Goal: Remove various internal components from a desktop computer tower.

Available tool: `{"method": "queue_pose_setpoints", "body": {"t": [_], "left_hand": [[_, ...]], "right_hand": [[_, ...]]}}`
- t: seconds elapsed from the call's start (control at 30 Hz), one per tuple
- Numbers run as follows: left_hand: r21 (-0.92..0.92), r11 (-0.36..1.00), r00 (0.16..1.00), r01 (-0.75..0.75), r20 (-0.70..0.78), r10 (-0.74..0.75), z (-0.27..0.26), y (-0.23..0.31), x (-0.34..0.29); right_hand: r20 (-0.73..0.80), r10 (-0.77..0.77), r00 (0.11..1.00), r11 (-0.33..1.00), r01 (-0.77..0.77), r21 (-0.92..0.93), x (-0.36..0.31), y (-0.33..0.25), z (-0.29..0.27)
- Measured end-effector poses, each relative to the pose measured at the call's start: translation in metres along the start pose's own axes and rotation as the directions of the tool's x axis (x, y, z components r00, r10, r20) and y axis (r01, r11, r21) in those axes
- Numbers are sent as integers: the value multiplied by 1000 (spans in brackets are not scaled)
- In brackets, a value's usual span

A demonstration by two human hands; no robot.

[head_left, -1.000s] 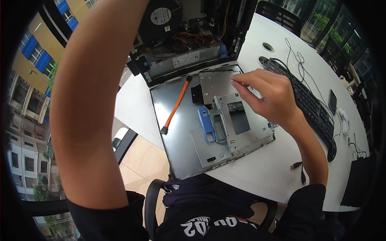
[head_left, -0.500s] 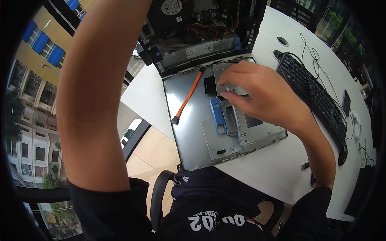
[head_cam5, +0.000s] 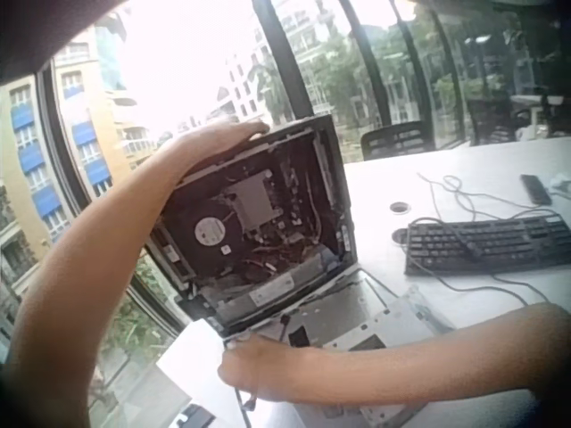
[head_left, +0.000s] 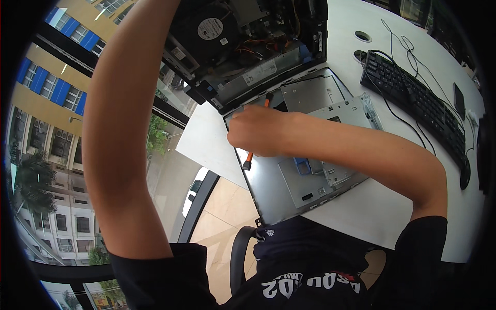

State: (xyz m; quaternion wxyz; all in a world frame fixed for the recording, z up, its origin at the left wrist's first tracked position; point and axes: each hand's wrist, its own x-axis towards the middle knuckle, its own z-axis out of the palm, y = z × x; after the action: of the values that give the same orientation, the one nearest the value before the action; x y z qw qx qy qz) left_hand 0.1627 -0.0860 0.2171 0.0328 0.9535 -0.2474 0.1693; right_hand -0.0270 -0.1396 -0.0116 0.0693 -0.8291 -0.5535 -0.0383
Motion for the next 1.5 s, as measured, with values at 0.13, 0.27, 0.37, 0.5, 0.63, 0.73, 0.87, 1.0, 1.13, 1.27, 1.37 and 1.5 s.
{"method": "queue_pose_setpoints", "body": {"t": [0.13,0.27,0.37,0.5,0.63,0.73,0.87,1.0,1.13,1.27,1.37,1.5], "left_hand": [[109,994,999,-17,33,13,-16,0,-31],[217,976,992,-14,126,-14,-42,52,-129],[244,970,989,21,-148,16,-19,31,-144],[97,995,998,-34,-52,39,-20,-7,-119],[33,997,998,65,0,-65,-14,-8,-109],[-31,997,997,69,24,-69,-11,-13,-101],[-67,977,976,204,88,-198,-8,-26,-94],[-106,980,986,166,54,-161,-2,-32,-86],[-167,975,989,143,68,-133,-7,-27,-98],[-212,968,989,133,96,-115,-12,-25,-97],[-126,981,987,146,88,-136,-8,-47,-73],[-131,987,994,97,72,-88,-1,-57,-60]], "right_hand": [[-38,-35,999,999,37,32,4,0,5],[-9,2,1000,999,-2,33,-1,4,3],[77,27,997,997,-33,71,4,0,0],[125,29,992,996,-39,82,4,-1,-2],[165,75,984,990,-93,104,-3,2,1],[95,94,991,991,-102,84,-6,4,14],[114,78,990,988,-92,123,-9,-2,7],[-26,117,993,939,-102,328,-19,3,-7],[-318,191,929,781,52,623,-18,10,-21],[-514,355,781,752,89,654,-19,26,-41],[-460,478,749,662,37,749,-22,37,-55],[-418,654,630,558,-29,830,-37,51,-46]]}}
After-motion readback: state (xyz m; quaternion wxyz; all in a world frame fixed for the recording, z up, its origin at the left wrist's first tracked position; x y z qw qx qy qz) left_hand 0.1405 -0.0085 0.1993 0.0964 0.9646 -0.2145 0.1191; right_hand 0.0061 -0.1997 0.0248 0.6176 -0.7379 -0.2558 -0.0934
